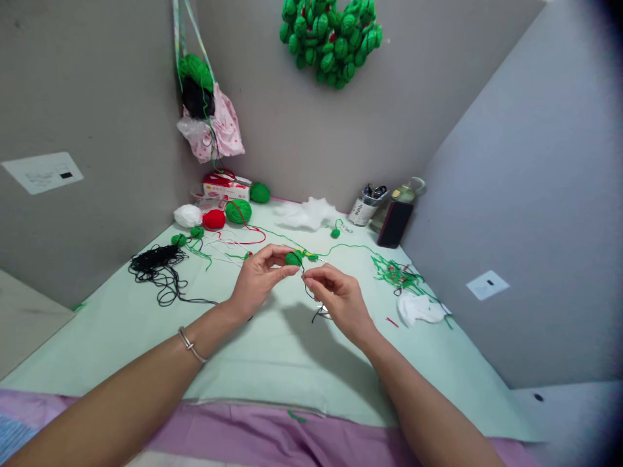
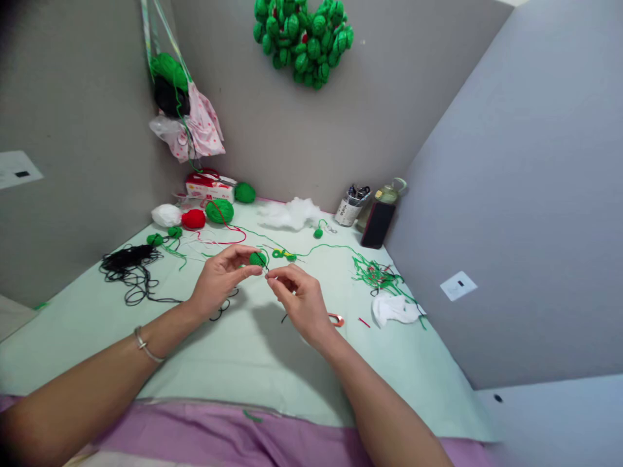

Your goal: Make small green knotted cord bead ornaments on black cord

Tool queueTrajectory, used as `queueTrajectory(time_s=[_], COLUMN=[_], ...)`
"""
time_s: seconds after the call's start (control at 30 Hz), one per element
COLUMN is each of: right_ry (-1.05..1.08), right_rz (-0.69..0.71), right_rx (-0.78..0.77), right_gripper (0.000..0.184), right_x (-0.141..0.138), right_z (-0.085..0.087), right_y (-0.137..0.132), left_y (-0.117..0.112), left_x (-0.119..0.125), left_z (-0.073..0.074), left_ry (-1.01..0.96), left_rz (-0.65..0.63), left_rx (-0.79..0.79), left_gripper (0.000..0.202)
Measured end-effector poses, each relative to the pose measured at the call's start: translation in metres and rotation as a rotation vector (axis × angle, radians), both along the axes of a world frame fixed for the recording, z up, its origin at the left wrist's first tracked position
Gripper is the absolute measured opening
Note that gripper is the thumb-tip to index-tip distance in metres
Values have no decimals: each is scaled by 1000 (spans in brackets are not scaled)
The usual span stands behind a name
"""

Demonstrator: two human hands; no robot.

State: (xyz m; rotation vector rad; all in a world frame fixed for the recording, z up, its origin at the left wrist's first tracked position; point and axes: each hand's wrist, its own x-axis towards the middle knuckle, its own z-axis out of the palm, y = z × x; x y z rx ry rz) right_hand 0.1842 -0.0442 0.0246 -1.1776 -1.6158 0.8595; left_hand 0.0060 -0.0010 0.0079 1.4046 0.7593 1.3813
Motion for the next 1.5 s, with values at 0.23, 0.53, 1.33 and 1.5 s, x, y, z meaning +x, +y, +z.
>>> queueTrajectory(time_s=[0.23, 0.53, 1.33, 1.5], right_ry=[-4, 0, 244, 359], right_rz=[-11, 7, 9, 71], right_rx=[6, 60, -113, -222], right_gripper=[13, 11, 19, 22], right_x=[-2, 0, -8, -5], right_z=[2, -2, -9, -6], right_y=[-1, 1, 7, 10], left_y=[0, -2, -8, -8], left_x=[0, 1, 8, 8], left_z=[-1, 1, -4, -9], left_ry=[-8, -39, -46, 21], left_rz=[20, -46, -86, -22], left_rx=[15, -71, -117, 35], left_gripper=[27, 28, 27, 28])
